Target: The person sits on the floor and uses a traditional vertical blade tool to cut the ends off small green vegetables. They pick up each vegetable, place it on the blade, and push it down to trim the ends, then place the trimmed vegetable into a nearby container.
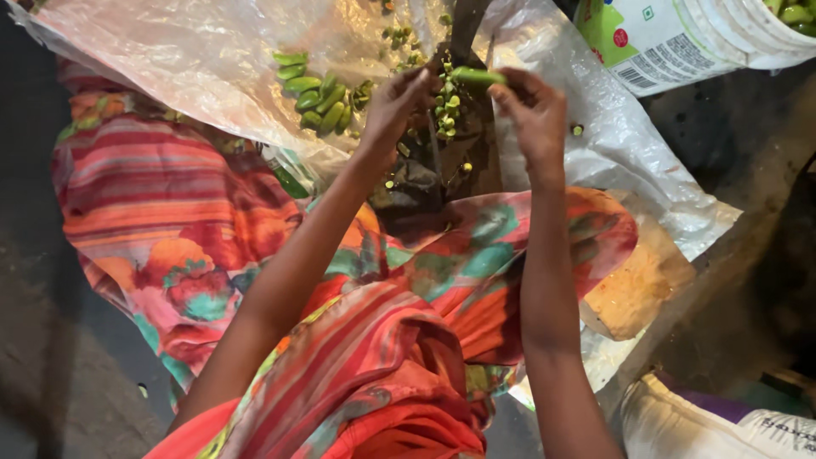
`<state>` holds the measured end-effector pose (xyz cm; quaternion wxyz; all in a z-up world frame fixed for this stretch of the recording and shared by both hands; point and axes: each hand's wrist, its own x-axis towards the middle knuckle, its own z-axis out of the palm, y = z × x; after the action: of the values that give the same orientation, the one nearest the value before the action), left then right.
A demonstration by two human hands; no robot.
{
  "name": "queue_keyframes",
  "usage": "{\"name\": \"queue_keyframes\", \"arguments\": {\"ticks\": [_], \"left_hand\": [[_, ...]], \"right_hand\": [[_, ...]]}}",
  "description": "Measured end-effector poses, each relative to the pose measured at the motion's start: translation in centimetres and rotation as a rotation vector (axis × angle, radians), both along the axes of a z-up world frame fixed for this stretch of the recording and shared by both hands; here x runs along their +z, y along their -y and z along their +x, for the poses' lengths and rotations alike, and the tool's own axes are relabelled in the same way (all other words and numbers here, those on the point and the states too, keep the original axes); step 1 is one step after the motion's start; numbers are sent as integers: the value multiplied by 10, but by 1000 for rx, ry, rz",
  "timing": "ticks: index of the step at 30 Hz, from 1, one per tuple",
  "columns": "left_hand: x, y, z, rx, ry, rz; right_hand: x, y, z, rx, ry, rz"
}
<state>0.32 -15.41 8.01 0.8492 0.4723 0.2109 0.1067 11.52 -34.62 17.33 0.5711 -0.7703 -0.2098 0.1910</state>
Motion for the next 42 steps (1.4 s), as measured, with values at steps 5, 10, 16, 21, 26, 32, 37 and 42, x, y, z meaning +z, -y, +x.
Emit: {"name": "queue_keyframes", "arguments": {"ticks": [5,10,16,21,26,32,37,42], "left_hand": [[-4,-9,40,127,72,273],[24,0,63,217,266,500],[50,4,56,297,228,784],[23,3,65,368,255,896],[-25,-6,57,128,-300,448],[-87,-30,2,280,-382,676],[-74,-39,28,424,-232,1388],[-74,16,48,309,102,799]], "right_hand": [[-29,-17,35,-44,-35,215],[-33,-37,44,53,101,214],[-25,-44,40,55,304,328],[-50,-44,46,-7,518,204],[-89,-56,36,-228,-18,-111],[-106,-13,38,-63,-458,468],[-92,-33,48,35,-512,380],[-89,-37,43,-12,-632,432]]}}
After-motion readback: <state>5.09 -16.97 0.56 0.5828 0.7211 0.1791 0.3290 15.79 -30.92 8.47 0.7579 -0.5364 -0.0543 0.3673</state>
